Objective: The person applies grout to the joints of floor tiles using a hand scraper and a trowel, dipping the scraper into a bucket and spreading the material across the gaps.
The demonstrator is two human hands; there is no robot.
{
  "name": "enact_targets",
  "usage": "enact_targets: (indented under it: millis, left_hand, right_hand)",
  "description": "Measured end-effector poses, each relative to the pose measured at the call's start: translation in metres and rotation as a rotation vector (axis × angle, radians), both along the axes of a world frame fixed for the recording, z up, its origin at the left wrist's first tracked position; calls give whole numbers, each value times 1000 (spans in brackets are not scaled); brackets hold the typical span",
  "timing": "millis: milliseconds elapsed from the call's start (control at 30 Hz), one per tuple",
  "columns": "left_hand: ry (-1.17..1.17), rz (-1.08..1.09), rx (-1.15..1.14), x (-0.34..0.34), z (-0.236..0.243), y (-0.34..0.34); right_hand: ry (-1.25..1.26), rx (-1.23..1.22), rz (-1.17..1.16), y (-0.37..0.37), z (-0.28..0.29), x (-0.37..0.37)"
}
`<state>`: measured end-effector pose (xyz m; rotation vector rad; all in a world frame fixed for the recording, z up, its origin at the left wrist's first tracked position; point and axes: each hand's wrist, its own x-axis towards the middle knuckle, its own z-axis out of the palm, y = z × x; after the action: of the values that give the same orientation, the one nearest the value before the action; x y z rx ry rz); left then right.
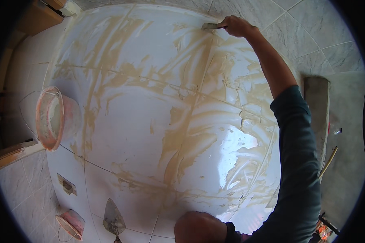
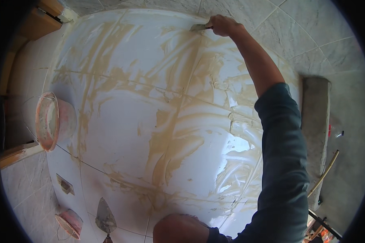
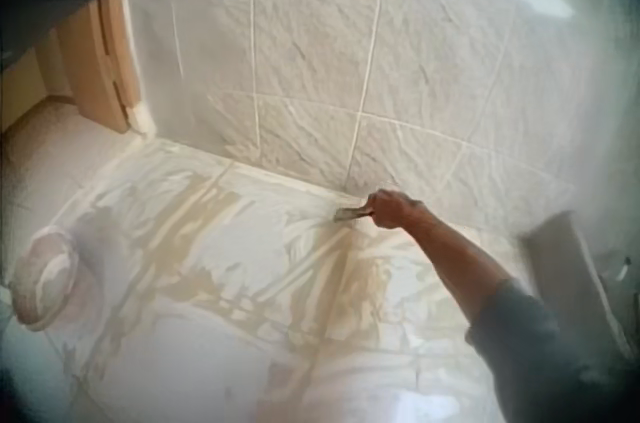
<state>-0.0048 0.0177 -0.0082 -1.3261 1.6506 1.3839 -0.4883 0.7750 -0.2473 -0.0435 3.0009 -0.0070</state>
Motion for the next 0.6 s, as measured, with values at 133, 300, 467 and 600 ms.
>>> enact_targets:
  millis: [133,300,467,600]
  left_hand:
    - [18,-98,22,-5,29,-7]
    - [5,-69,82,-24,40,-9]
    - [-55,-172,42,-58,50,-4]
    - [12,-221,109,-76,47,-13]
  right_hand:
    - [-72,31,68,12,7,76]
    - [-81,-115,64,22,33,68]
    - [-16,22,-162,-37,1,32]
    - [-202,149,6,-65,19,124]
